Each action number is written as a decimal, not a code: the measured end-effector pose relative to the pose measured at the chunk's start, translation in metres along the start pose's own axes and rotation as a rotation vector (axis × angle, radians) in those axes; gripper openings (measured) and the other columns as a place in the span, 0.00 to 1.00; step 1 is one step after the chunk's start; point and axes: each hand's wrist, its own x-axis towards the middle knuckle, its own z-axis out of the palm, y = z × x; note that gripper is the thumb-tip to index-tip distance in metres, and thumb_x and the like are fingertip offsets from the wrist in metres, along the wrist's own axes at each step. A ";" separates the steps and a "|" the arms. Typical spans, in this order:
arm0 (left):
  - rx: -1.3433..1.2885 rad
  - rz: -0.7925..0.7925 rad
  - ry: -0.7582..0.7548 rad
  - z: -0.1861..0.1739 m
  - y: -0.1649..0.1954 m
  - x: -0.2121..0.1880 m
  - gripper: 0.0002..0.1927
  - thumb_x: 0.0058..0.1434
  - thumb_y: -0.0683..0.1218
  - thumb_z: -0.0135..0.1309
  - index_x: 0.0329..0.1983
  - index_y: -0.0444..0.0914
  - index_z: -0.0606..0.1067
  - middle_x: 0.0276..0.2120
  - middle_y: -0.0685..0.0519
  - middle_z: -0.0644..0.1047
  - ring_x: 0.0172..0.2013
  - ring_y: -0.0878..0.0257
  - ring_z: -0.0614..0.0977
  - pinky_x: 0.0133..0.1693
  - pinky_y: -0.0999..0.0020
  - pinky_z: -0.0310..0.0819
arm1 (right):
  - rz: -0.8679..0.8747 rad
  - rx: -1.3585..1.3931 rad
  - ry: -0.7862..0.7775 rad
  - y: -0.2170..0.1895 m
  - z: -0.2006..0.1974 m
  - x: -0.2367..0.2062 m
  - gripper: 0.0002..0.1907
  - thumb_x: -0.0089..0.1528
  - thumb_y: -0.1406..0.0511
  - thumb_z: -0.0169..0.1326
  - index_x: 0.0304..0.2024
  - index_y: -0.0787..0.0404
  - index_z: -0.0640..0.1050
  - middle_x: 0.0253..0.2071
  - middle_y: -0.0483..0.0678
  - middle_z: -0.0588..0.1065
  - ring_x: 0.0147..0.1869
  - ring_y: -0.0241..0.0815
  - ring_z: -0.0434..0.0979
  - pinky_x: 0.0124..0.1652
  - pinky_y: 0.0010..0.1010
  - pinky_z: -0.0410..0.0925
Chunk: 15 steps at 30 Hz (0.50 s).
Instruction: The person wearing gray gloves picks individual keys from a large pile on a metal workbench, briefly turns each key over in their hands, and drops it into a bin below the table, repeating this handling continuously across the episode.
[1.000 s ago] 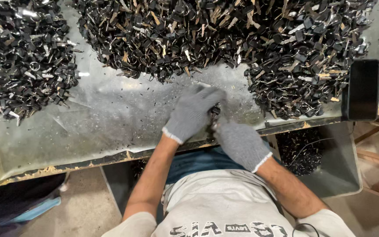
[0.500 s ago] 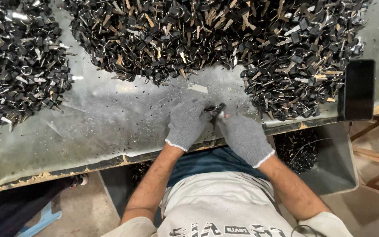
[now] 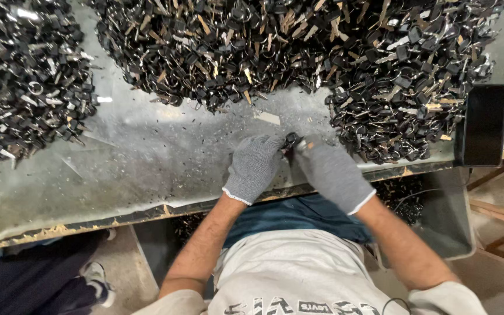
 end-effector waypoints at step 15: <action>-0.065 0.033 0.091 -0.006 0.013 -0.005 0.17 0.59 0.39 0.55 0.52 0.41 0.77 0.36 0.47 0.79 0.39 0.48 0.81 0.43 0.53 0.75 | 0.108 -0.160 0.413 -0.019 0.030 -0.011 0.10 0.62 0.66 0.51 0.45 0.62 0.73 0.36 0.55 0.77 0.28 0.53 0.82 0.23 0.41 0.74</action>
